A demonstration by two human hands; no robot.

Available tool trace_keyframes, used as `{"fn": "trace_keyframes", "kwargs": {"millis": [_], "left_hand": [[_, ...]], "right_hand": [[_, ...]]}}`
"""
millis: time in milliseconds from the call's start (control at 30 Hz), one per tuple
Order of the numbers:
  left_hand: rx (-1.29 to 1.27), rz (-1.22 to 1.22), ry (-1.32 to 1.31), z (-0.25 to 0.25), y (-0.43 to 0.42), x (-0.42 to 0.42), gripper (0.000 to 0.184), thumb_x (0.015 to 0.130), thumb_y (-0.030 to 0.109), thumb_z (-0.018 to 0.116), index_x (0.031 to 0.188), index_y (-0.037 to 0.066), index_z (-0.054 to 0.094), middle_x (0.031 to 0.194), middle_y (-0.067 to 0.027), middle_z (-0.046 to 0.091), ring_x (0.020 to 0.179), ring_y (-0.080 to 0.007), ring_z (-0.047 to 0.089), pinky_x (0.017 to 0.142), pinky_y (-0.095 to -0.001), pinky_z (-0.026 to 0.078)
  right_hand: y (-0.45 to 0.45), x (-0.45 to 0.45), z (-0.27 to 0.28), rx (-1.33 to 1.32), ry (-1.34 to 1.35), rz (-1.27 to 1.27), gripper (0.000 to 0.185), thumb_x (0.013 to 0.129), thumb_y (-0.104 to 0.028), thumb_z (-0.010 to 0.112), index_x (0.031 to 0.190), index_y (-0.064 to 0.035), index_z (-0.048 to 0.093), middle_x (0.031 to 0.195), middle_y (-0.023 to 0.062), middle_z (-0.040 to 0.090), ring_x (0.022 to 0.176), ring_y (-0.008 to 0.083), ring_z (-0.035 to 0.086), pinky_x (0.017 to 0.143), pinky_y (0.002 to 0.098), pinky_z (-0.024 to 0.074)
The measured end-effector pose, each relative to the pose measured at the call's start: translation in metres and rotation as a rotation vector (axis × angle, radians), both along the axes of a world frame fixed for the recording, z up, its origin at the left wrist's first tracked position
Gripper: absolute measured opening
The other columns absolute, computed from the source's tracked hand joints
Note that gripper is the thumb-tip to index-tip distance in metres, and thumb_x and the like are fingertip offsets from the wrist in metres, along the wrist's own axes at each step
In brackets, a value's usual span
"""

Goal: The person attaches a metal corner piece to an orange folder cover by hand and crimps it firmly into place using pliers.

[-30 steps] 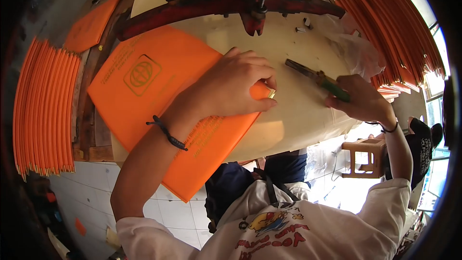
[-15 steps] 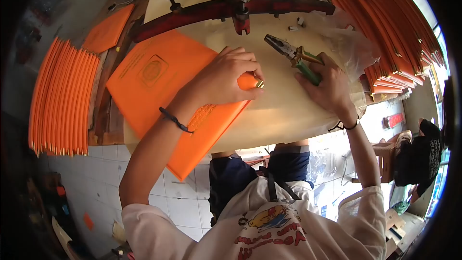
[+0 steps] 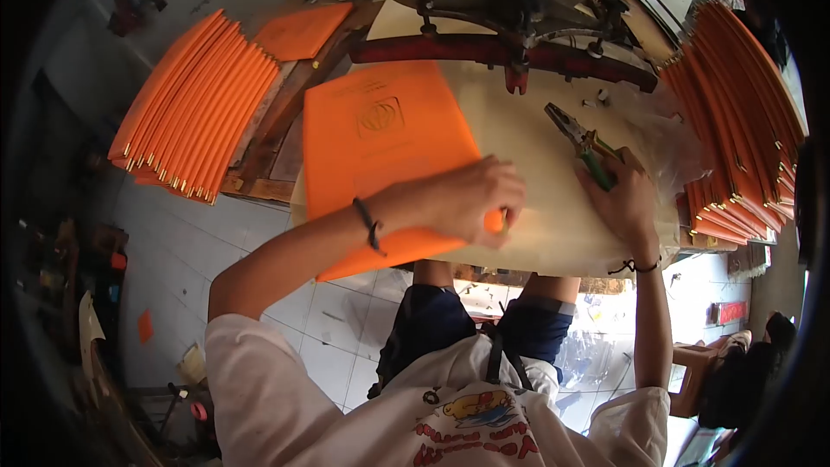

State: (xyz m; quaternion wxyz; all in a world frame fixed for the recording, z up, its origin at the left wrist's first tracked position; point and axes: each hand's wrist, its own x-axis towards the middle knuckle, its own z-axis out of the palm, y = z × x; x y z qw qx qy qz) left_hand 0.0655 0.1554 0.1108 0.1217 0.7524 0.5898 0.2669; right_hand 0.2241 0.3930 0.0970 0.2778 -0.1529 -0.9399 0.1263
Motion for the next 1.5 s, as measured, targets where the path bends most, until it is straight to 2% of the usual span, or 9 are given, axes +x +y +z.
{"fn": "trace_keyframes", "kwargs": {"millis": [200,333,367,600,700,1033,1200,1300,1500], "left_hand": [[-0.109,0.017,0.271,0.013,-0.068,0.039,0.016,0.078,0.022,0.072,0.084,0.010,0.063,0.093,-0.0020,0.058,0.096,-0.0201,0.054,0.090,-0.0346,0.042],[-0.079,0.192,0.313,0.020,-0.114,0.051,0.015,0.078,0.017,0.074,0.089,0.009,0.068,0.103,-0.0032,0.058,0.108,-0.0199,0.056,0.100,-0.0395,0.043],[-0.139,0.219,0.264,0.019,-0.128,0.047,0.022,0.078,0.019,0.078,0.098,0.011,0.071,0.116,-0.0047,0.059,0.120,-0.0234,0.054,0.105,-0.0453,0.042],[0.168,0.704,0.356,-0.010,-0.171,0.051,0.044,0.069,0.035,0.087,0.109,0.021,0.075,0.133,-0.0068,0.059,0.125,-0.0327,0.054,0.105,-0.0514,0.043],[0.256,0.815,0.341,-0.020,-0.169,0.047,0.054,0.066,0.044,0.087,0.113,0.022,0.075,0.135,-0.0079,0.060,0.129,-0.0341,0.053,0.106,-0.0526,0.042],[0.364,0.759,0.432,-0.032,-0.107,0.035,0.036,0.078,0.046,0.077,0.106,0.024,0.075,0.118,-0.0047,0.061,0.109,-0.0289,0.056,0.089,-0.0435,0.044],[0.305,0.648,0.312,-0.020,-0.100,0.019,0.031,0.078,0.041,0.078,0.103,0.022,0.074,0.116,-0.0073,0.058,0.114,-0.0281,0.052,0.093,-0.0437,0.041],[0.228,0.570,0.225,-0.010,-0.108,0.008,0.030,0.079,0.036,0.079,0.104,0.021,0.074,0.120,-0.0086,0.058,0.118,-0.0294,0.050,0.101,-0.0452,0.038],[0.218,0.511,0.192,-0.020,-0.104,0.000,0.031,0.080,0.033,0.078,0.107,0.019,0.072,0.135,-0.0116,0.053,0.131,-0.0314,0.045,0.112,-0.0493,0.030]], "right_hand": [[0.002,0.002,0.000,-0.008,-0.009,0.022,0.031,0.081,-0.031,0.078,0.093,-0.0035,0.075,0.090,0.0137,0.061,0.073,0.0348,0.064,0.066,0.0456,0.0503],[0.003,0.002,-0.002,0.012,-0.016,0.004,0.030,0.081,-0.032,0.078,0.090,-0.0035,0.075,0.092,0.0140,0.062,0.074,0.0337,0.066,0.066,0.0455,0.0514],[0.003,0.001,-0.003,0.019,-0.016,0.008,0.030,0.081,-0.032,0.078,0.090,-0.0034,0.075,0.092,0.0141,0.062,0.074,0.0337,0.066,0.066,0.0454,0.0514],[-0.002,0.000,-0.001,-0.099,0.008,-0.013,0.033,0.083,-0.033,0.078,0.089,-0.0006,0.072,0.094,0.0136,0.064,0.073,0.0303,0.066,0.066,0.0426,0.0491],[0.002,0.001,-0.010,-0.043,0.063,-0.040,0.040,0.083,-0.037,0.079,0.093,0.0008,0.071,0.099,0.0153,0.067,0.081,0.0316,0.067,0.072,0.0414,0.0506],[0.007,0.000,-0.016,-0.063,0.030,-0.108,0.046,0.078,-0.041,0.083,0.094,0.0004,0.071,0.115,0.0162,0.068,0.099,0.0336,0.068,0.086,0.0428,0.0520],[0.013,-0.002,-0.016,0.007,0.066,-0.032,0.047,0.078,-0.042,0.083,0.087,0.0007,0.067,0.118,0.0163,0.067,0.102,0.0350,0.066,0.088,0.0438,0.0510],[0.008,-0.001,-0.010,-0.129,0.025,-0.026,0.043,0.079,-0.039,0.082,0.089,-0.0009,0.065,0.118,0.0146,0.067,0.105,0.0354,0.064,0.089,0.0442,0.0489],[-0.022,-0.003,-0.003,0.338,0.114,-0.097,0.034,0.076,-0.028,0.084,0.095,-0.0083,0.064,0.116,0.0088,0.065,0.116,0.0311,0.056,0.100,0.0438,0.0387]]}}
